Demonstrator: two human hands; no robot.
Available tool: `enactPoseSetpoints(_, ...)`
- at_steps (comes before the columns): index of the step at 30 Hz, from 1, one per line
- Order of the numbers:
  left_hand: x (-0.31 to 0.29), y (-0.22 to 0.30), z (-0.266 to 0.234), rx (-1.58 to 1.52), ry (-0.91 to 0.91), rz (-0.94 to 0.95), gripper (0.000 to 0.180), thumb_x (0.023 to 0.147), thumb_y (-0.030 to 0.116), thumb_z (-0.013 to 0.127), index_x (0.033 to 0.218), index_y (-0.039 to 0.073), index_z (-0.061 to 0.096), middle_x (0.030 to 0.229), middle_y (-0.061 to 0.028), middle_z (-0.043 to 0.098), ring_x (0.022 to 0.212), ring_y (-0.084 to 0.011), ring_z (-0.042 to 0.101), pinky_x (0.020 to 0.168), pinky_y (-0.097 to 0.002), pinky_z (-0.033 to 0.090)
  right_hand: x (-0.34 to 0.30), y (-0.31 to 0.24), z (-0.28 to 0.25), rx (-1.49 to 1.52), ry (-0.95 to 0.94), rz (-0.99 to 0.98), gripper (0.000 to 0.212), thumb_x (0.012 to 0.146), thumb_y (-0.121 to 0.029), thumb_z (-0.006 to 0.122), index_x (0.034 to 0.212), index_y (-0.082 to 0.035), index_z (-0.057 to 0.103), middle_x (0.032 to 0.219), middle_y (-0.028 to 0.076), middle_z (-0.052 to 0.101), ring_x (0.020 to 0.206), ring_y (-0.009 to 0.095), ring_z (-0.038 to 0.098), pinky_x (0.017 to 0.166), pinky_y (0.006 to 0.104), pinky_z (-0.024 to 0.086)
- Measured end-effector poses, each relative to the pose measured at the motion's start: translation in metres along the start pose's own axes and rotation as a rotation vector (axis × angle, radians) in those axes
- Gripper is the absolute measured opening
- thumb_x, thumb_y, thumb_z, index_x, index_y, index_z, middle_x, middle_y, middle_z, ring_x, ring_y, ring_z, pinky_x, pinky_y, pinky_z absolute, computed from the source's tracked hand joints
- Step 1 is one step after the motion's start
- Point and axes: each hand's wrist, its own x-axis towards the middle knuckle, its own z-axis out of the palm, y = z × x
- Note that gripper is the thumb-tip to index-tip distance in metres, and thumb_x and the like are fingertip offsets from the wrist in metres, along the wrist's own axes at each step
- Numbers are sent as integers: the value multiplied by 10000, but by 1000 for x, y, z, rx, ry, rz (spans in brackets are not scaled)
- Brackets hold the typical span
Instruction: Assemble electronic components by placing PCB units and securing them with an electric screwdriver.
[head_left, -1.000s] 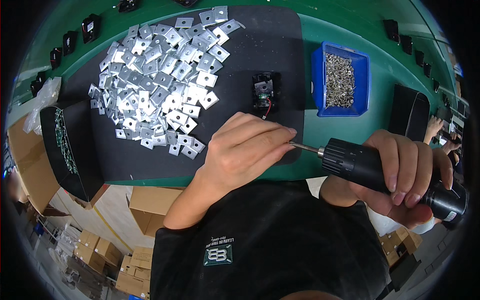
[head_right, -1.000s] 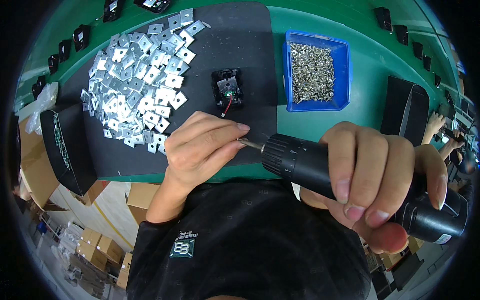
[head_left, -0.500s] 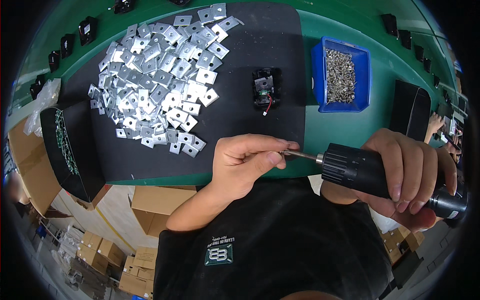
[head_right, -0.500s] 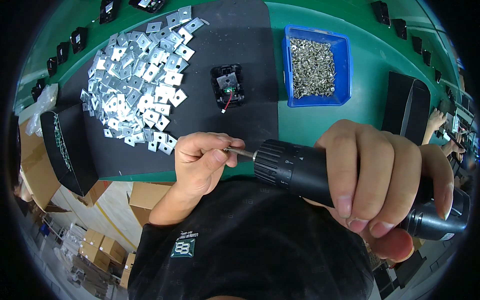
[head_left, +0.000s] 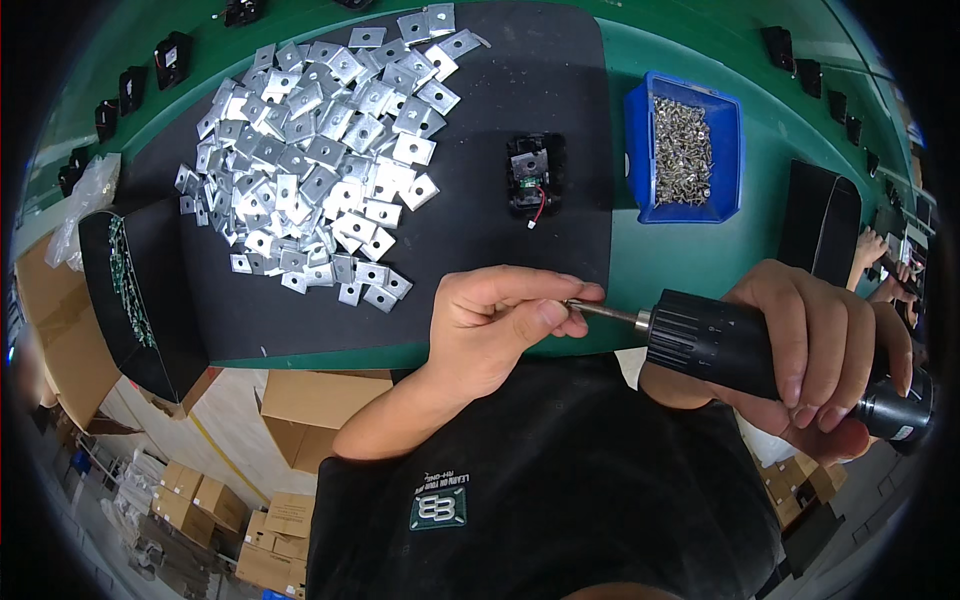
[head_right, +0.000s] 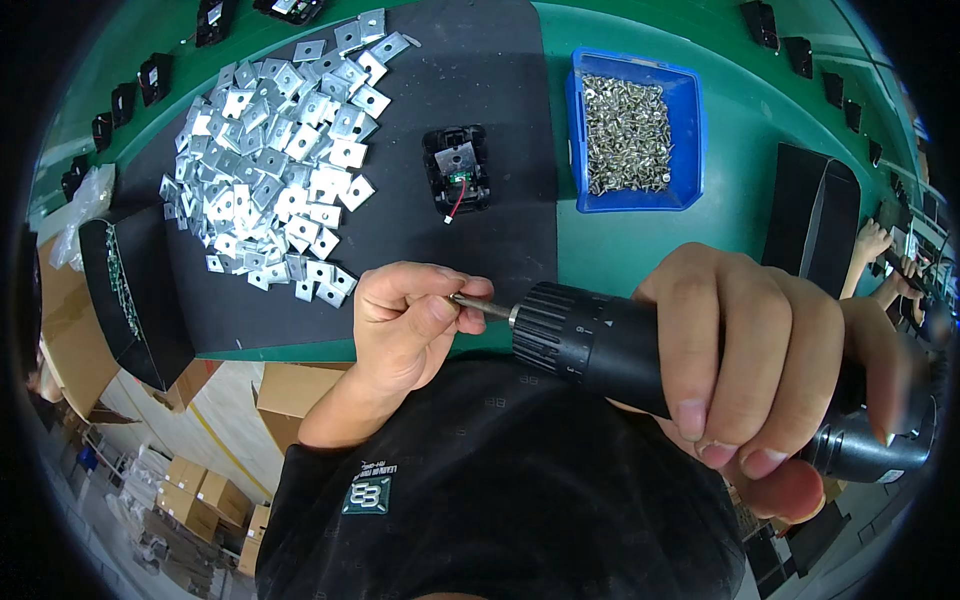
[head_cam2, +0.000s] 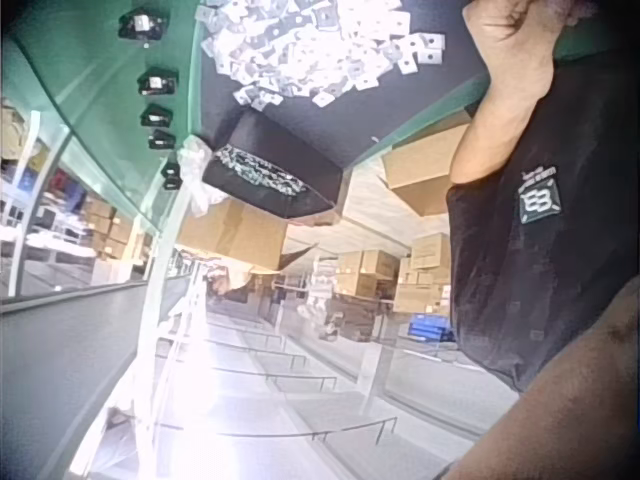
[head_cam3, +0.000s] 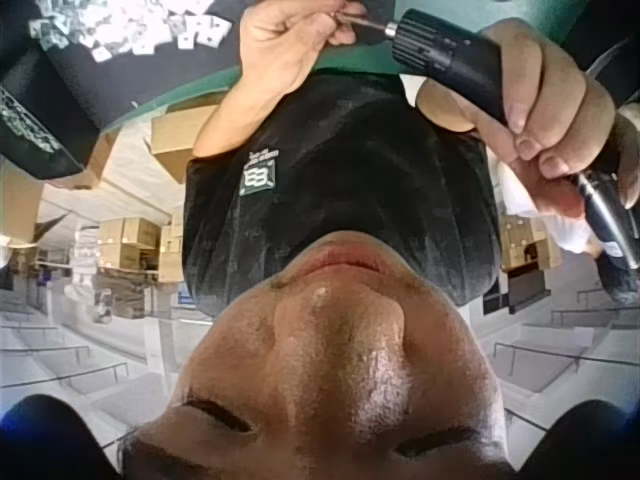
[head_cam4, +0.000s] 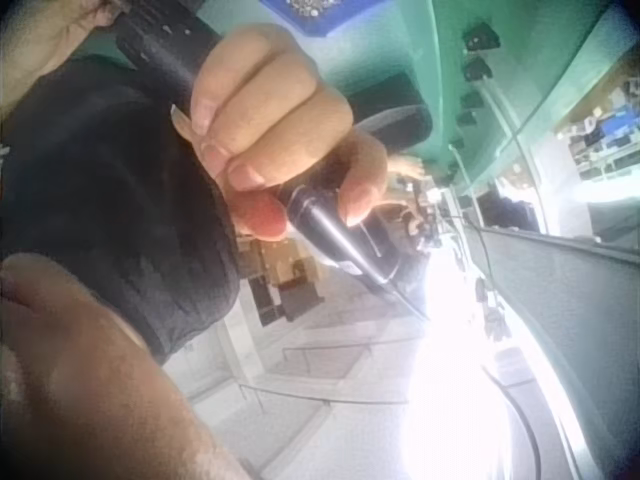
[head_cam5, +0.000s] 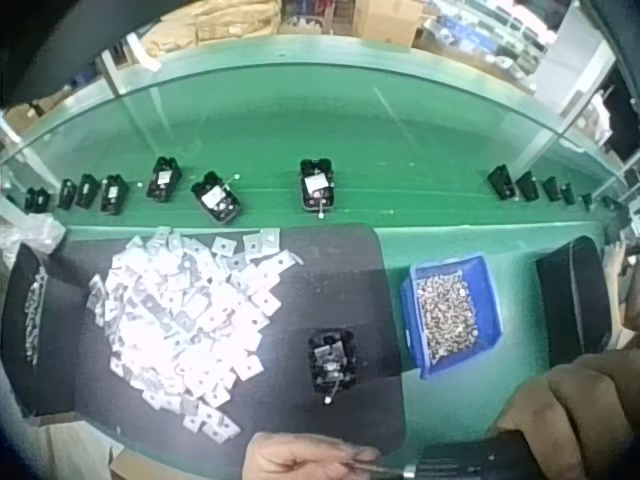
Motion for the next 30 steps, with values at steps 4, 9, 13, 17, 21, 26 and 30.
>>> enactPoseSetpoints(4,-1,2,2,129,7,15,154,829,-40,552,977,-56,592,982,-251,607,797,-244,650,729,-323,550,1,4,-1,45,-48,-19,435,658,-58,749,1023,-138,526,717,-8,600,629,103,610,644,238,540)
enactPoseSetpoints(9,1,1,1,201,9,43,179,823,-51,555,1001,-57,577,986,-250,606,801,-242,650,740,-326,548,9,1,-7,73,-174,92,438,633,-38,759,999,-134,539,685,-12,603,607,94,609,613,214,536)
enactPoseSetpoints(13,2,0,-2,205,-1,60,205,827,-50,549,1032,-47,559,999,-243,605,824,-248,647,755,-335,545,2,11,-8,92,-56,-15,403,633,-44,763,968,-125,554,656,-23,597,589,83,604,592,198,530)
enactPoseSetpoints(17,2,0,-4,14,22,-25,186,834,-77,521,1014,-72,568,1026,-213,609,866,-219,637,762,-285,530,-1,9,-4,65,45,-19,390,635,-53,765,958,-121,558,659,-34,597,583,74,599,589,197,528)
enactPoseSetpoints(21,3,-3,-5,-65,11,-32,184,847,-56,518,1024,-67,565,1029,-212,607,864,-219,638,757,-281,529,1,12,-4,36,25,-3,381,632,-46,764,947,-125,564,676,-38,603,587,72,599,590,199,529)
enactPoseSetpoints(26,3,1,-5,102,24,-10,185,851,-27,526,1030,-50,564,1002,-249,599,833,-247,646,767,-343,537,12,11,-15,115,-214,102,363,631,-35,761,927,-134,575,671,-18,608,580,93,604,581,211,532)
enactPoseSetpoints(30,6,8,-2,320,4,34,159,851,-41,511,991,-80,574,979,-245,608,812,-234,651,741,-327,543,13,9,-18,127,-207,175,366,635,-23,754,934,-140,579,669,3,611,591,103,607,582,219,531)
